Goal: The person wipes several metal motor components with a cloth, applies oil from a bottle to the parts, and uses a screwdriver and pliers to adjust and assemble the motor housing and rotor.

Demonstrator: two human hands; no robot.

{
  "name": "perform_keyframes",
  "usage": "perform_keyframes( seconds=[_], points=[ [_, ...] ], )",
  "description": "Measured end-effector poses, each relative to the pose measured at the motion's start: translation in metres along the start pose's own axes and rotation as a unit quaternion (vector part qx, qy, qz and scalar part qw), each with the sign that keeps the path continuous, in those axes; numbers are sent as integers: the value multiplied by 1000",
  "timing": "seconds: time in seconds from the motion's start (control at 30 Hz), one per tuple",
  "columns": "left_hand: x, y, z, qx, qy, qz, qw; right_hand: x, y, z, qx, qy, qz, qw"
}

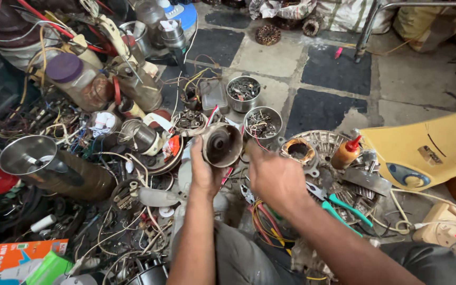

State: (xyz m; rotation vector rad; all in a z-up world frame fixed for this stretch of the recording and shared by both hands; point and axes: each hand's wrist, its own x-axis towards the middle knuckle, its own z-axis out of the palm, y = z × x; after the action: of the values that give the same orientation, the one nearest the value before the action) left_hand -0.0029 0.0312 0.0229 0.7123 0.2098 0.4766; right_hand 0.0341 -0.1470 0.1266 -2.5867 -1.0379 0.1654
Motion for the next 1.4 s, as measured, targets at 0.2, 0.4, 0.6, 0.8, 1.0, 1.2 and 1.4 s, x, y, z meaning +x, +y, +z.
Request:
perform_keyframes(
  seconds=[0.2, 0.4, 0.6, 0.8, 1.0, 1.2, 1.4],
  points=[
    [24, -14, -35, 36, 44, 72, 996, -28, 26, 45, 314, 4, -31, 949],
    [21, -13, -31, 32, -28, 47, 998, -109, 101, 86, 140, -155, -47, 977],
    [-1, 2, 2, -128, -105, -8, 986, -203, 201, 103, 3, 85, -197, 977],
    [-35, -16, 43, -117, -170, -75, 975, -166, 162, 46, 473, 266, 199, 816],
    [-46, -62, 16, 21, -111, -55, 992, -110, 87, 17, 795, 48, -52, 603],
    [-32, -100, 4, 4, -111, -169, 979, -55, 60, 21, -103, 49, -232, 966],
    [-24, -103, 9, 21, -125, -83, 988, -47, 46, 34, -284, 19, -136, 949]
  ],
)
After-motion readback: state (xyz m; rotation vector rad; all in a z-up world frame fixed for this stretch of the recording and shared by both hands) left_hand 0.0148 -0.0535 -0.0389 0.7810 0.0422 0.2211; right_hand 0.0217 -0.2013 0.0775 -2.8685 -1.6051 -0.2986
